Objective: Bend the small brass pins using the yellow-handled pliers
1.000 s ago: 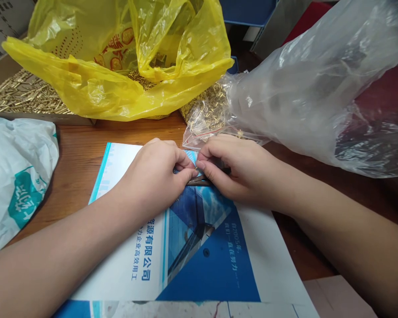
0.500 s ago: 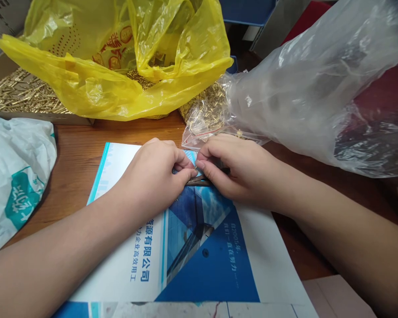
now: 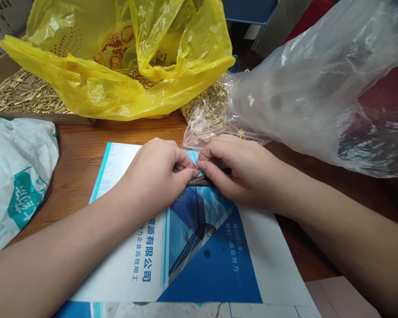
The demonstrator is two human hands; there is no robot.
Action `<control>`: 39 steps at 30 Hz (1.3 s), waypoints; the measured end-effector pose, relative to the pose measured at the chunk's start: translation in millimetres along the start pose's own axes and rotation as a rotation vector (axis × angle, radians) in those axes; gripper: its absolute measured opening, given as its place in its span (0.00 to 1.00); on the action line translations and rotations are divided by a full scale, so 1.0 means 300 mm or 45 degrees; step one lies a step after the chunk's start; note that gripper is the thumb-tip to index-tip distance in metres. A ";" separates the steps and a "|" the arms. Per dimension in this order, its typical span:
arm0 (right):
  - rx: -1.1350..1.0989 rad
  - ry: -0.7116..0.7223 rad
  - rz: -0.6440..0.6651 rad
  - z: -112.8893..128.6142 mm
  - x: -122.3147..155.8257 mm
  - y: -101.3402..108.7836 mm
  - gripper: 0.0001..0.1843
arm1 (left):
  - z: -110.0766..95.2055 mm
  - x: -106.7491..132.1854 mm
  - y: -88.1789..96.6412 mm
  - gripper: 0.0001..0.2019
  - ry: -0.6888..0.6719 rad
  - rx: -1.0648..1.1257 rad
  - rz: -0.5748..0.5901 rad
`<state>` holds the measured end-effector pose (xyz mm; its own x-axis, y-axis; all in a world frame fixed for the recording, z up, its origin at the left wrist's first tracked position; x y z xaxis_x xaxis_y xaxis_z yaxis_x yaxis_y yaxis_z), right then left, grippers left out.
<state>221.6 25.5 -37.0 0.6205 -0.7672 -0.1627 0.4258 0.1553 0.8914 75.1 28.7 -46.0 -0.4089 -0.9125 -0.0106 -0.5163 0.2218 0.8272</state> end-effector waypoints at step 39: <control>0.316 0.432 0.112 0.059 -0.032 0.027 0.16 | -0.011 -0.001 0.010 0.13 -0.104 -0.072 0.018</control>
<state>207.5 23.1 -20.7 0.8465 -0.5030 -0.1744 0.2159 0.0249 0.9761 76.3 28.5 -41.7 -0.4767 -0.8780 -0.0427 -0.4679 0.2123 0.8579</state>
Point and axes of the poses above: each hand's wrist, its own x-axis away from the middle knuckle, its own y-axis out of the back of the hand, z = x × y, the point moved 4 cm from there along -x, towards the middle knuckle, and after that the axes turned 7 degrees about -x, right-handed, at the moved point
